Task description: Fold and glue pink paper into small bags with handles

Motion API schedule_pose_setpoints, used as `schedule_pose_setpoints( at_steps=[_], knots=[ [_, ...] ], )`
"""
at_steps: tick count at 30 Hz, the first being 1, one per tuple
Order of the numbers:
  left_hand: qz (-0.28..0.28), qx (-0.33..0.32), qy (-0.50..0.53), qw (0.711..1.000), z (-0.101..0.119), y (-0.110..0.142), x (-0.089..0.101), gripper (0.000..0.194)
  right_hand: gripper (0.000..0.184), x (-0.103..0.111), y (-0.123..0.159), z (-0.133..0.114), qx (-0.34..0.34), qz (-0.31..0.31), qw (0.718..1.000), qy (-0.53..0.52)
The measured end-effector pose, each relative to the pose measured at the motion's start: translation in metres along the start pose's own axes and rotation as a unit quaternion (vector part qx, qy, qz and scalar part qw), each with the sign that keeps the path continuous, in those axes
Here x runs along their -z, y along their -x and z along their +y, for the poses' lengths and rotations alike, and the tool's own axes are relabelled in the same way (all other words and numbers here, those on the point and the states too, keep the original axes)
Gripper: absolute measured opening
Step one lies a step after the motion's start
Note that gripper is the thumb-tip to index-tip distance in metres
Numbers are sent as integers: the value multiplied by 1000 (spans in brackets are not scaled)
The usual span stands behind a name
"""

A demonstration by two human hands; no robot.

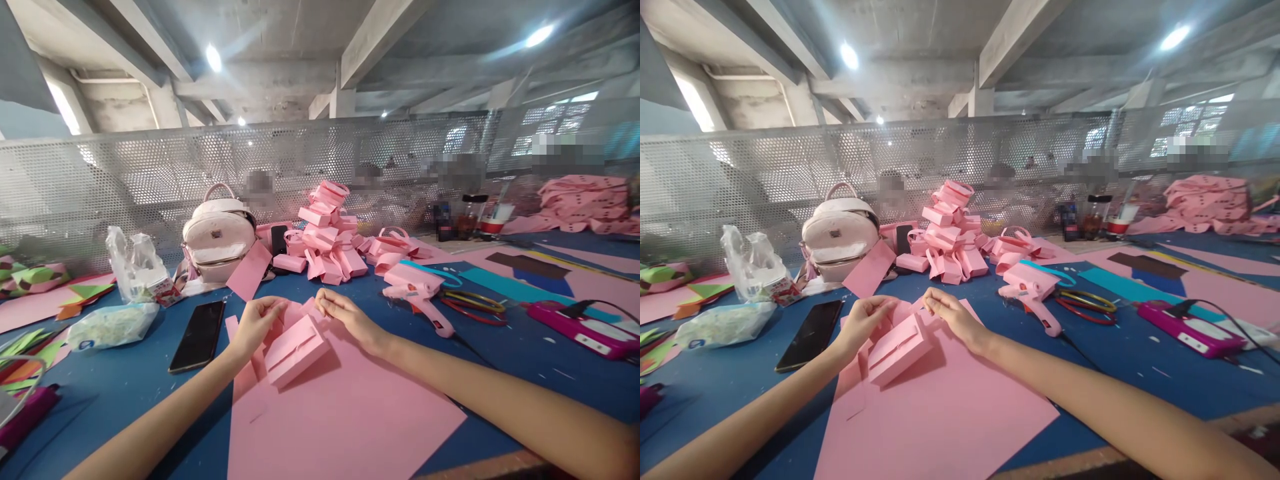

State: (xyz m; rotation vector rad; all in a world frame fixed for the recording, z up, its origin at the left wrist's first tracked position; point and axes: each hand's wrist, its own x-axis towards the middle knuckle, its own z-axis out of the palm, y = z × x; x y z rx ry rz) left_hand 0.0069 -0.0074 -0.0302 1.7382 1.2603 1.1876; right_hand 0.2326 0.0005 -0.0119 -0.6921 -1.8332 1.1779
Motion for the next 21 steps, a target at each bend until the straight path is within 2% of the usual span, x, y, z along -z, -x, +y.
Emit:
schedule_pose_setpoints(
  at_steps=[11,12,15,18,21],
  knots=[
    [3,0,13,1000,3,2,1,29,48,3,0,5,42,34,996,68],
    [4,-1,14,1000,4,2,1,29,44,3,0,5,52,38,995,79],
    [10,-8,19,1000,6,2,0,34,16,3,-1,7,91,59,987,114],
    [24,-18,19,999,9,3,-1,40,14,3,-1,9,117,81,979,144],
    [42,-39,9,998,12,6,-4,38,12,3,1,9,127,92,974,163]
  ],
)
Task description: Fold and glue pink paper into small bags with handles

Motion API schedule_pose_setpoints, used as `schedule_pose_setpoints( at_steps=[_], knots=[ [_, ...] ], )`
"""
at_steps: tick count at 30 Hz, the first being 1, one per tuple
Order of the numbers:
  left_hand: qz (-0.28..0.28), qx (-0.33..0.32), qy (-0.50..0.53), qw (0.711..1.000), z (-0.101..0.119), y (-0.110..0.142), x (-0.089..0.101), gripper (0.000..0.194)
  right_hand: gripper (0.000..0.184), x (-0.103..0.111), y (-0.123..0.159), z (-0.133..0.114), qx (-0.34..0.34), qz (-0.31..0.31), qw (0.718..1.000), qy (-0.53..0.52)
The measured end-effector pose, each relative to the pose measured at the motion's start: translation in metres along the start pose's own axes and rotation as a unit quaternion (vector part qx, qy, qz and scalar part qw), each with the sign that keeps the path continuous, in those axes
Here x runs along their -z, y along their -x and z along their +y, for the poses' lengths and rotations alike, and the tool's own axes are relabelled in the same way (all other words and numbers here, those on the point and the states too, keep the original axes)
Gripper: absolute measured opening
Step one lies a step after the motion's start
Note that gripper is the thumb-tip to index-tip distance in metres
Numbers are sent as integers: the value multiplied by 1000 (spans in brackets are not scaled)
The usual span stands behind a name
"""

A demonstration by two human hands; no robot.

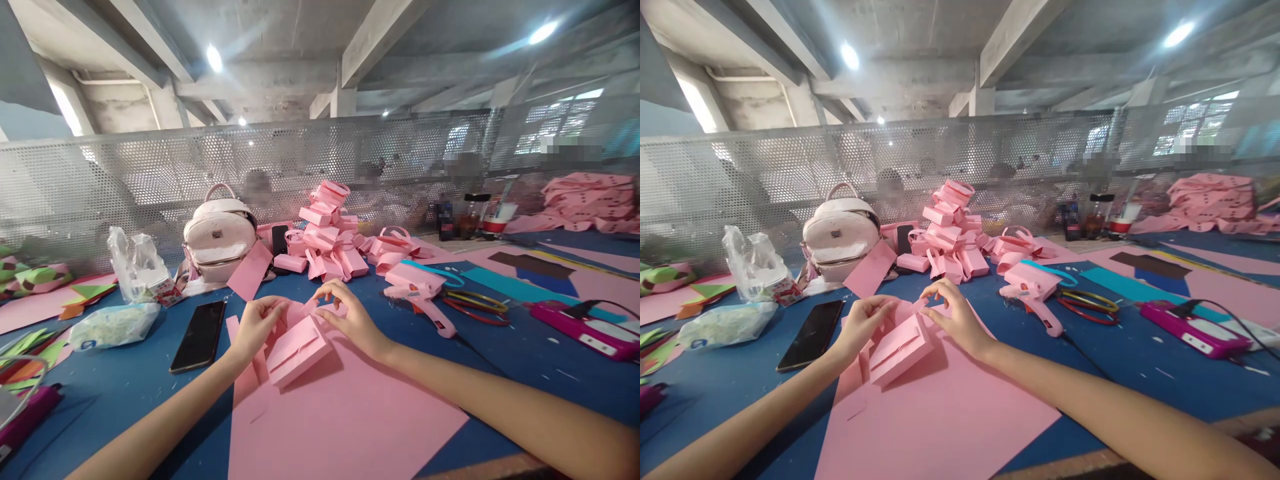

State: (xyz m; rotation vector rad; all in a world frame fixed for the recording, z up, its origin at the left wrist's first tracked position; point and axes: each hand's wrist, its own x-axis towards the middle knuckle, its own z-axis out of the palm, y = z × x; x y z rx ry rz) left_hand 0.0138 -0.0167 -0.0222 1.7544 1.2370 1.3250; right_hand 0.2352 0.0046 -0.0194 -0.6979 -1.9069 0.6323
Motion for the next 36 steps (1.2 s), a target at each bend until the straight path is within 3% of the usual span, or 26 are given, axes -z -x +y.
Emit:
schedule_pose_setpoints(
  at_steps=[9,18,36],
  knots=[
    [1,-81,-44,996,19,13,-2,27,14,5,-1,-5,69,-20,993,97],
    [-6,-133,-65,989,25,17,-4,26,8,8,-4,-7,88,-40,987,129],
    [10,-120,-89,989,22,17,-3,27,25,11,-8,-12,72,-26,996,52]
  ],
)
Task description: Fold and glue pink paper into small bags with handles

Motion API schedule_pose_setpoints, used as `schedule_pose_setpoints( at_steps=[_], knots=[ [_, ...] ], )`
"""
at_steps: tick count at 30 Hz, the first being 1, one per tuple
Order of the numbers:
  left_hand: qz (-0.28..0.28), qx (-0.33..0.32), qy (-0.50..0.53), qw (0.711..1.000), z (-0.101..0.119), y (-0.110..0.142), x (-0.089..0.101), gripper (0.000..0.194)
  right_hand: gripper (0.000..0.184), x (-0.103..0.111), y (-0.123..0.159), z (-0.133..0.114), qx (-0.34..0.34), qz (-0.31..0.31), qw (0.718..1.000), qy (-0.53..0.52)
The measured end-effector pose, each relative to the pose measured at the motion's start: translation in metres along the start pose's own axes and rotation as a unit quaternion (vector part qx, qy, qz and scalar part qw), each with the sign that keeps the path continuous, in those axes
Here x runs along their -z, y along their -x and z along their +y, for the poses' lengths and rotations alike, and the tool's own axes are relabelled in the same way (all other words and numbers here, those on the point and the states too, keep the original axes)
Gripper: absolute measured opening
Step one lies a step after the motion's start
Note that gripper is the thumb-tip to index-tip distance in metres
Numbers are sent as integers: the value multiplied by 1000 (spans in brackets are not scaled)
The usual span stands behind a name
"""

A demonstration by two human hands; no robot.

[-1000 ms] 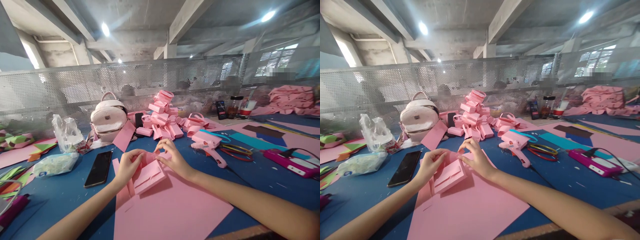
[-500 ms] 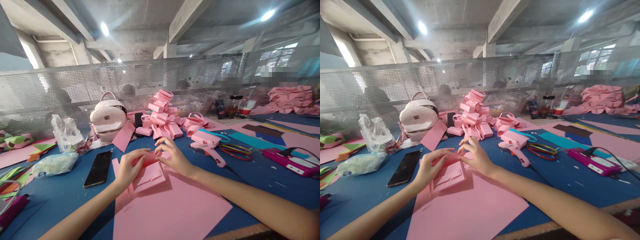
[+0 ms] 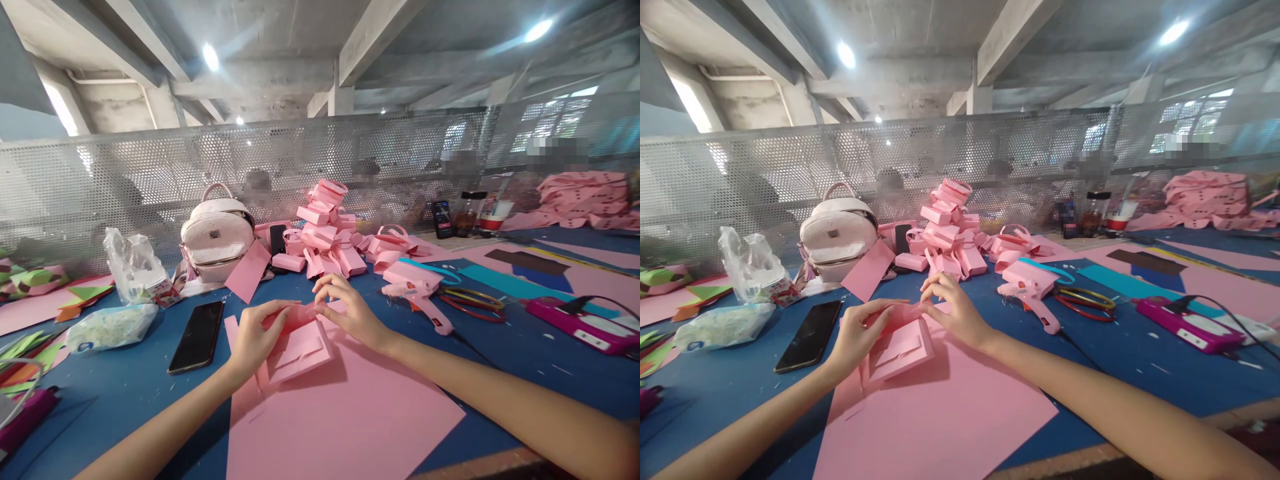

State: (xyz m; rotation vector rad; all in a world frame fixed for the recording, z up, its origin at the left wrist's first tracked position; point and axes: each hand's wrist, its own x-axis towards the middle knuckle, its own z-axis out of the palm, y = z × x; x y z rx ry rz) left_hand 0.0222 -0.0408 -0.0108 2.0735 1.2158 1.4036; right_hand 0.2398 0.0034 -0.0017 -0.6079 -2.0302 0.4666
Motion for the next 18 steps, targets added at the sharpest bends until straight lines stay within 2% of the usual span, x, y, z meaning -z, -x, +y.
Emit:
schedule_pose_setpoints(
  at_steps=[8,18],
  knots=[
    [14,-1,-16,1000,-2,1,-1,25,25,-2,1,-1,-5,8,1000,-10],
    [20,-16,-23,999,-3,1,-1,25,16,-3,4,-1,21,-4,1000,11]
  ],
)
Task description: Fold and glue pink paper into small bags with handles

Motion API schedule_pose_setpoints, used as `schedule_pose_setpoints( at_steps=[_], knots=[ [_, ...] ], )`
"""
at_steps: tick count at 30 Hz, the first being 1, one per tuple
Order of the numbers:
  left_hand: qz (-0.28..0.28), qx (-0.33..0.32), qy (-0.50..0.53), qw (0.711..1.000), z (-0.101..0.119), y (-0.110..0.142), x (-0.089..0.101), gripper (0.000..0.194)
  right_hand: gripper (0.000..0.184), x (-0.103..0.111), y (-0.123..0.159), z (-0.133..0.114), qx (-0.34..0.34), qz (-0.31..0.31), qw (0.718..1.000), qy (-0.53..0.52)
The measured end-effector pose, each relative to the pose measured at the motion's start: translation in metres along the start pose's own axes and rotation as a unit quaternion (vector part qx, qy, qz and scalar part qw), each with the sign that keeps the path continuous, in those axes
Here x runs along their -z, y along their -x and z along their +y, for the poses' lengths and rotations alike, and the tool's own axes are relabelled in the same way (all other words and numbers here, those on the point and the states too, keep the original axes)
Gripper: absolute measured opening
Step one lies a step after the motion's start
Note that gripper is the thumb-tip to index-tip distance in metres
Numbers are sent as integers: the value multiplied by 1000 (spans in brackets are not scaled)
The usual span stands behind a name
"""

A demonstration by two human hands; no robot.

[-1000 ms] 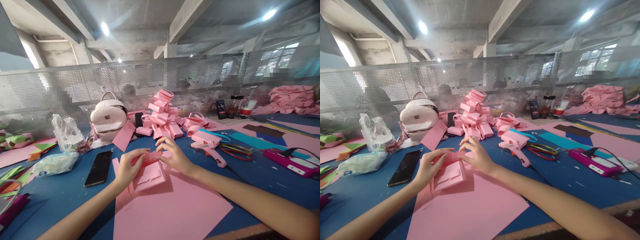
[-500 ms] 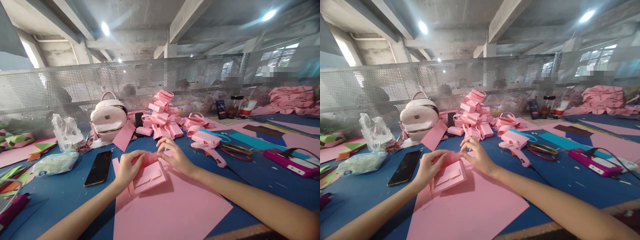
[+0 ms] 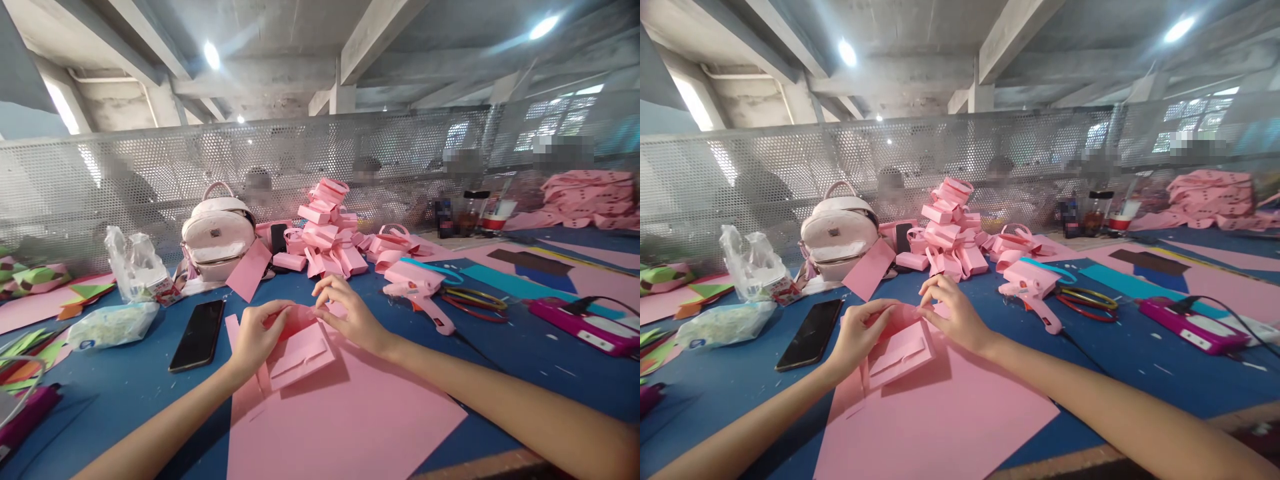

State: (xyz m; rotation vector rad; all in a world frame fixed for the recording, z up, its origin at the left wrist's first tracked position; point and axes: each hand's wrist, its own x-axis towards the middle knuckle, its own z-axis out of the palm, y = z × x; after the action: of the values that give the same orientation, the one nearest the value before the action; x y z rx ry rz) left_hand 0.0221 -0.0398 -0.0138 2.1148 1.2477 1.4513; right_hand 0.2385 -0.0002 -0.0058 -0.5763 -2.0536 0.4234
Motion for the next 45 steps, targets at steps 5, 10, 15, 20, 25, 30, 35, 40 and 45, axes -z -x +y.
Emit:
schedule_pose_setpoints(
  at_steps=[5,10,15,20,25,30,35,40,45],
  knots=[
    [4,-17,-8,1000,-1,0,0,23,14,-1,0,4,5,5,1000,10],
    [12,-45,-22,999,1,1,2,22,11,1,0,6,19,14,1000,20],
    [27,-79,-41,996,0,2,2,21,14,3,-1,3,27,3,999,18],
    [36,-137,-68,988,1,3,2,21,19,2,-1,4,39,11,998,39],
    [45,-246,-122,960,3,4,4,20,18,3,-1,4,74,25,994,72],
    [99,-351,-208,908,5,6,4,16,8,6,2,3,161,40,975,150],
    [90,-423,-244,868,9,7,4,15,4,6,4,8,214,55,956,194],
    [84,-456,-257,848,8,7,3,14,11,5,4,10,244,55,941,229],
    [68,-447,-259,854,8,8,3,12,9,6,4,8,251,55,936,243]
  ],
)
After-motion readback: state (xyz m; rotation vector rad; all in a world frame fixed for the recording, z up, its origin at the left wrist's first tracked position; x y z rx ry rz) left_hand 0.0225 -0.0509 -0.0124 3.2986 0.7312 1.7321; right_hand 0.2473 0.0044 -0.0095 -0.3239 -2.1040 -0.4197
